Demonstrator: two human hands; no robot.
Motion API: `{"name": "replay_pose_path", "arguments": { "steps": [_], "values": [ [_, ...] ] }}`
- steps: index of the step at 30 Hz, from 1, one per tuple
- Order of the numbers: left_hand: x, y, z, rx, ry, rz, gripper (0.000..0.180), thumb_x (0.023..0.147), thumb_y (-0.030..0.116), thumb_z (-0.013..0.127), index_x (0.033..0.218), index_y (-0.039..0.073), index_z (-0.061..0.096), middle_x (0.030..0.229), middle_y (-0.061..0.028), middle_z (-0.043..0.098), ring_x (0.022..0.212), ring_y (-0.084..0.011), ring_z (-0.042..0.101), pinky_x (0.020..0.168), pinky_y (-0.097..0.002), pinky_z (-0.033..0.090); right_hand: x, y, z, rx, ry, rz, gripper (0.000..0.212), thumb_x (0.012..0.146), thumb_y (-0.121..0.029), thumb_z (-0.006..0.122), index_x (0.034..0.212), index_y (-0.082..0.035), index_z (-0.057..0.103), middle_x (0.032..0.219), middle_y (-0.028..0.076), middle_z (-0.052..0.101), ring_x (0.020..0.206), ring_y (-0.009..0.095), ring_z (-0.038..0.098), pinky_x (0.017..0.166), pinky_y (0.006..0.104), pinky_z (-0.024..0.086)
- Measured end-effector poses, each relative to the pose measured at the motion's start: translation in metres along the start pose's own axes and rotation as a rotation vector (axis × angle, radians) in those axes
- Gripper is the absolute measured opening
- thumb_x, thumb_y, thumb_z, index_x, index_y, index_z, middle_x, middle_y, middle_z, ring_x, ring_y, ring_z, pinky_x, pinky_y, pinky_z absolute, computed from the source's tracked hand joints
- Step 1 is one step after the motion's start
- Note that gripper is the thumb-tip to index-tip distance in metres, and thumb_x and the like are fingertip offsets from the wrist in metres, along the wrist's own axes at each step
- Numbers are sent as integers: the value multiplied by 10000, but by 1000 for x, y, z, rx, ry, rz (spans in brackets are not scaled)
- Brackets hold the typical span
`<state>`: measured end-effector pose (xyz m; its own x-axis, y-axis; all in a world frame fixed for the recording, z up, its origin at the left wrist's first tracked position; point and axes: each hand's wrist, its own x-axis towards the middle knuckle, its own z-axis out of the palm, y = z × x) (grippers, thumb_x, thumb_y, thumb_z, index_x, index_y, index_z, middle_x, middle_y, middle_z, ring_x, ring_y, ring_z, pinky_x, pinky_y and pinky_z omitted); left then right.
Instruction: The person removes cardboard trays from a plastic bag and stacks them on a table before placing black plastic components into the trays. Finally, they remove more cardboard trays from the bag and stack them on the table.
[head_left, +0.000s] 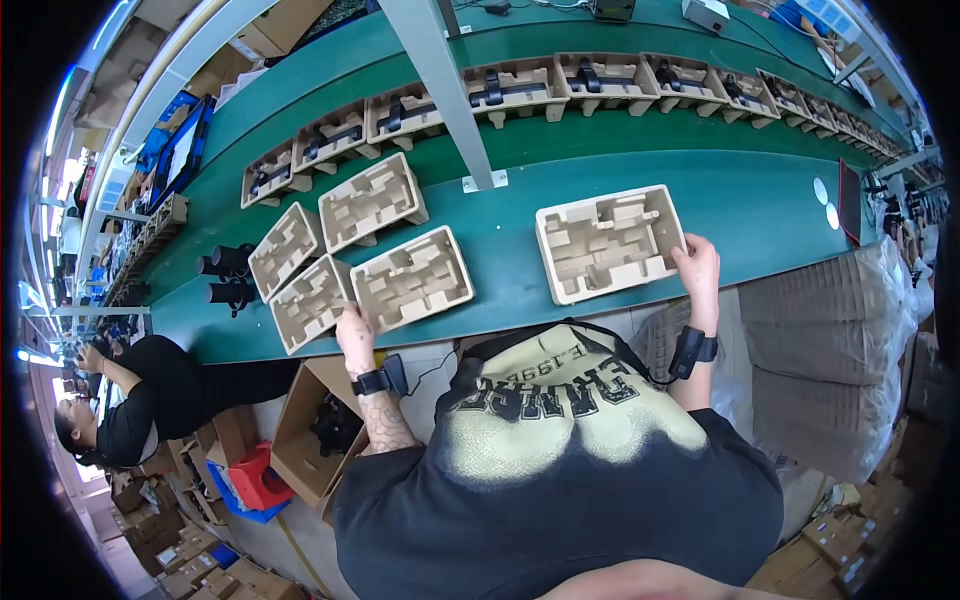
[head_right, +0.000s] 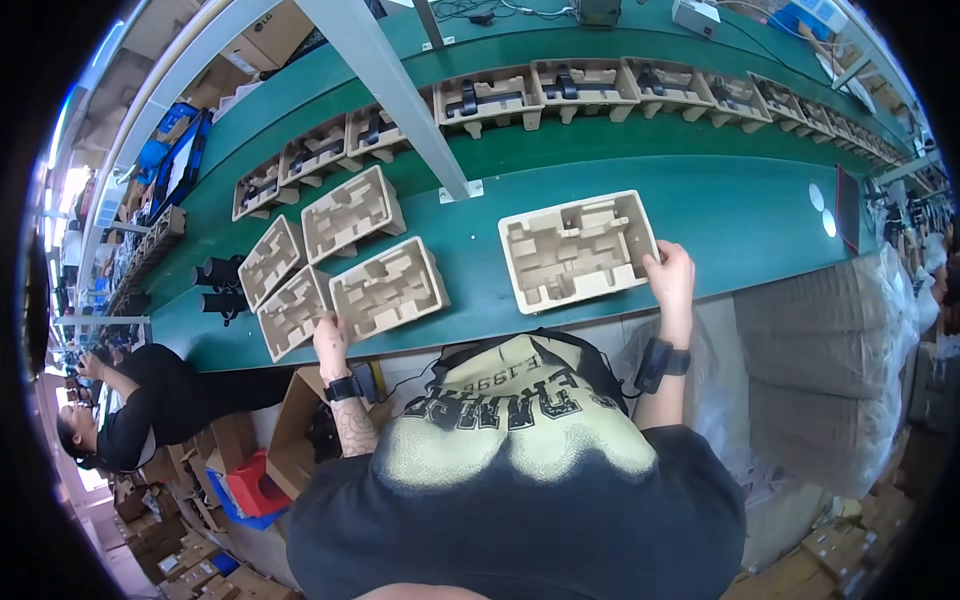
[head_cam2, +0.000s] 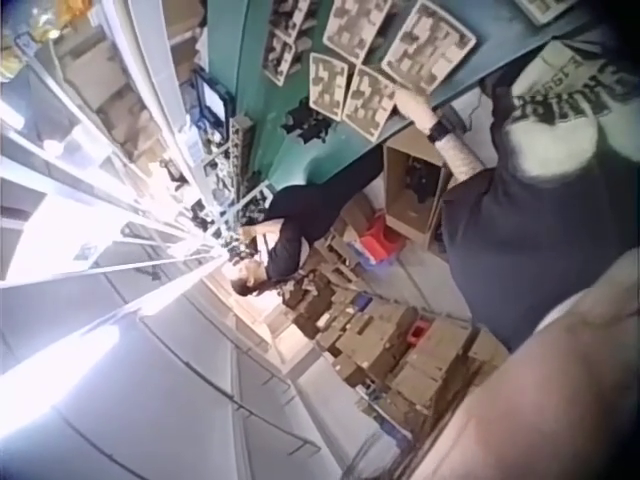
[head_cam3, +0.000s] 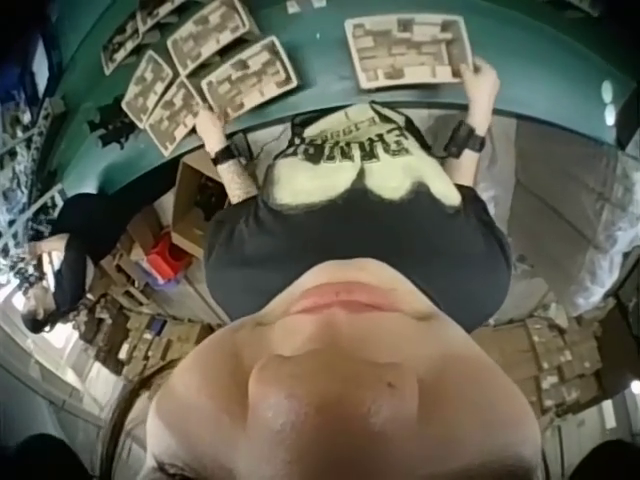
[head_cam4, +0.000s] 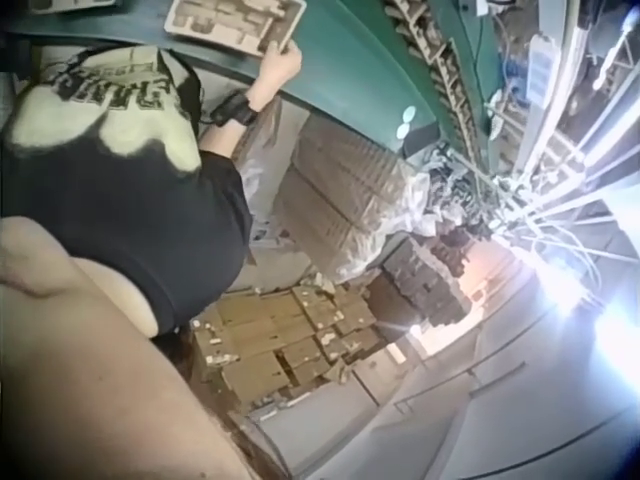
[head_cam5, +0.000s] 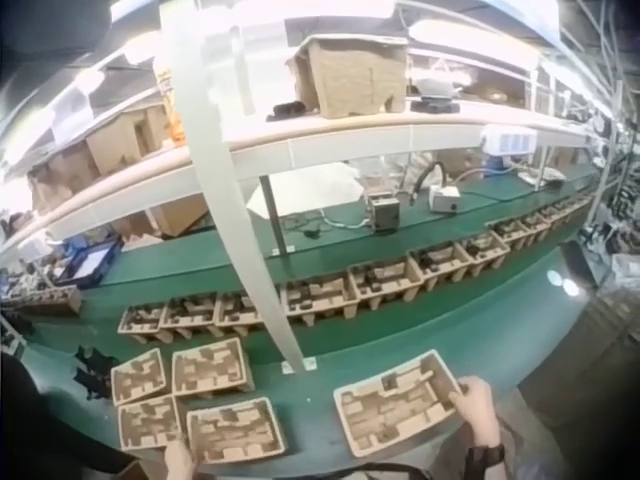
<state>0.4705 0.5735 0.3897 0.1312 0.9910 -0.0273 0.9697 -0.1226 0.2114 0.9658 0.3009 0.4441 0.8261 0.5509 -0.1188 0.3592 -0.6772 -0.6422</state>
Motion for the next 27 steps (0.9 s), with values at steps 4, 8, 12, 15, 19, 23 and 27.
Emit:
{"name": "replay_pose_path", "arguments": {
  "steps": [4,8,12,15,19,23,27],
  "values": [
    [-28,160,-55,-545,76,-1,337,862,376,618,876,40,622,778,-172,651,765,-292,648,689,-391,498,10,19,14,234,-60,-18,390,718,-83,604,1103,-25,624,800,164,657,742,247,647,695,311,495],
    [-43,245,1,-773,-506,424,407,858,417,586,853,11,614,689,-114,640,599,-200,617,541,-309,469,-8,-16,0,203,-48,-143,401,738,-12,552,1135,22,597,887,138,677,829,159,640,741,275,492],
    [-45,239,-2,-917,-536,496,254,849,257,605,840,3,607,667,-31,604,570,-93,543,517,-250,433,-65,-42,-8,784,177,-231,365,791,27,547,1153,62,576,940,91,671,829,117,624,722,256,491],
    [-83,208,-46,-1069,-599,465,182,842,184,611,808,6,601,658,16,576,567,-46,489,509,-224,404,-88,-35,-3,738,131,-244,368,807,38,542,1172,84,552,974,89,658,846,117,623,745,249,493],
    [-70,214,-76,-1031,-428,516,183,820,145,632,710,14,569,609,45,512,558,-24,425,486,-213,359,-61,-43,-1,746,-134,-158,388,809,55,535,1196,87,535,988,81,651,844,98,613,746,235,491],
    [-38,213,-35,-808,-381,440,261,801,156,646,612,25,524,556,44,444,548,-24,392,470,-219,334,-73,-52,1,825,-142,-153,418,790,60,546,1208,72,536,1062,98,634,916,119,607,819,248,477],
    [-59,193,-31,-1013,-392,377,269,805,155,646,603,32,518,548,50,448,531,-21,386,460,-218,318,-88,-36,-5,880,-120,-160,462,773,47,566,1233,51,521,1085,99,628,947,133,607,846,252,474]
  ]
}}
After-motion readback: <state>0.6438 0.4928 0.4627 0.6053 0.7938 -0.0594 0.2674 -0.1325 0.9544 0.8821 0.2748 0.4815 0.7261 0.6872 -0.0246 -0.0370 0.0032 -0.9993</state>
